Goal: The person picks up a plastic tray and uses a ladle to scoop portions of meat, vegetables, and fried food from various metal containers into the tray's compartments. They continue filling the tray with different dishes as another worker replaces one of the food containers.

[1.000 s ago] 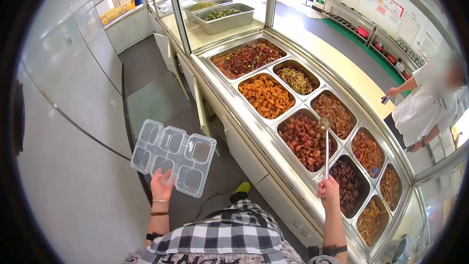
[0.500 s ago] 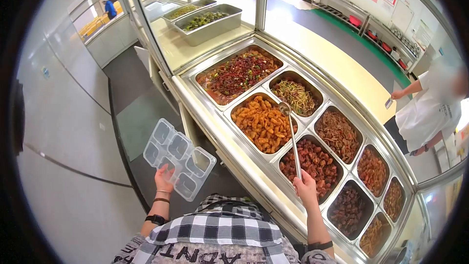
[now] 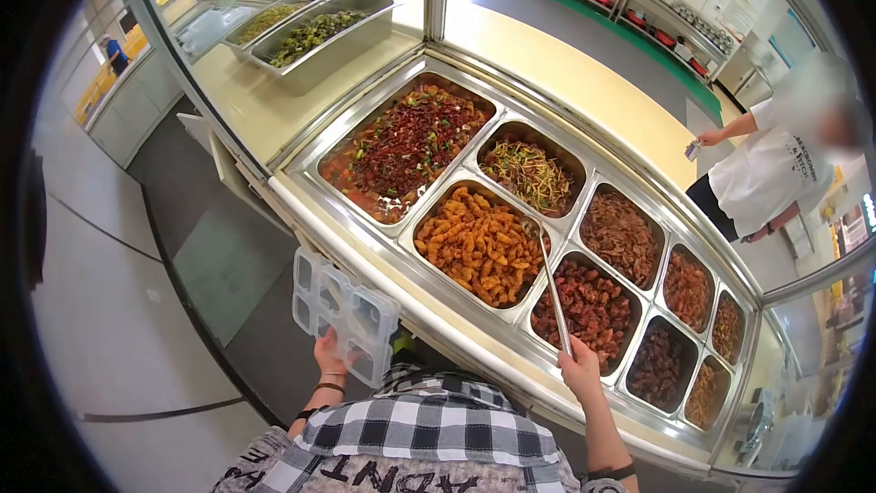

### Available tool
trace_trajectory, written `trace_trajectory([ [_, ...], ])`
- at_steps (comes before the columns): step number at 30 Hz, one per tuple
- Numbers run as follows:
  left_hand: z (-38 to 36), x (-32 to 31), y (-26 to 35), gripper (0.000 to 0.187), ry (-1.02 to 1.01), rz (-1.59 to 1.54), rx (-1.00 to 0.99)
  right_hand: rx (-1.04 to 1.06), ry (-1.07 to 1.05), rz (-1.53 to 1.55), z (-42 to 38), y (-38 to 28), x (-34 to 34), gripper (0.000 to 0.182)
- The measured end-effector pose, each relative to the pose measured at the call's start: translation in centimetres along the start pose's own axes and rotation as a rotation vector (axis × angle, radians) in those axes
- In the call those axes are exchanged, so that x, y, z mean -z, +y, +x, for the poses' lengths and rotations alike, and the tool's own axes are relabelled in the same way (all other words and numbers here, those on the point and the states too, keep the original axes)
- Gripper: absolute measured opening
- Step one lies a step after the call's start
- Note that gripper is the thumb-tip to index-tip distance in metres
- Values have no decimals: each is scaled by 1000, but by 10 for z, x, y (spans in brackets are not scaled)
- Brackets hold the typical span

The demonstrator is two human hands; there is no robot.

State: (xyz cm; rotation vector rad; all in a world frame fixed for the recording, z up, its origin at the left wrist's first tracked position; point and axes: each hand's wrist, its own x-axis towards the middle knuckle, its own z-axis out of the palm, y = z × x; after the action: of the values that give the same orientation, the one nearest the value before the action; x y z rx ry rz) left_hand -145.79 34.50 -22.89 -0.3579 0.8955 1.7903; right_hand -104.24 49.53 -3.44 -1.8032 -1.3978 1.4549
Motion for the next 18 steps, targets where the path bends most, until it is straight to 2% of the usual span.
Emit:
trace_trajectory([
  [3, 9, 1, -7, 49, -93, 12, 49, -24, 19, 38, 2, -3, -6, 33],
  [5, 35, 10, -23, 51, -116, -58, -30, -13, 34, 22, 6, 1, -7, 30],
  [6, 31, -2, -24, 51, -118, -52, -23, -5, 17, -25, 6, 1, -7, 31],
  [8, 19, -45, -17, 57, -138, -218, 113, 10, -11, -102, 7, 3, -6, 34],
  [11, 21, -64, -15, 61, -125, -155, 133, 29, 13, -105, 6, 11, -9, 36],
  [12, 23, -62, -16, 61, -126, -156, 138, 10, -3, -130, 4, 7, -9, 39],
  [14, 35, -50, -14, 62, -258, -147, 180, -14, 2, -152, 5, 6, -11, 38],
  [17, 43, -45, -12, 63, -222, -144, 188, -56, 22, -197, 8, 11, -11, 37],
  [18, 41, -50, -10, 63, -226, -137, 191, 88, 73, -287, 11, 14, -9, 37],
])
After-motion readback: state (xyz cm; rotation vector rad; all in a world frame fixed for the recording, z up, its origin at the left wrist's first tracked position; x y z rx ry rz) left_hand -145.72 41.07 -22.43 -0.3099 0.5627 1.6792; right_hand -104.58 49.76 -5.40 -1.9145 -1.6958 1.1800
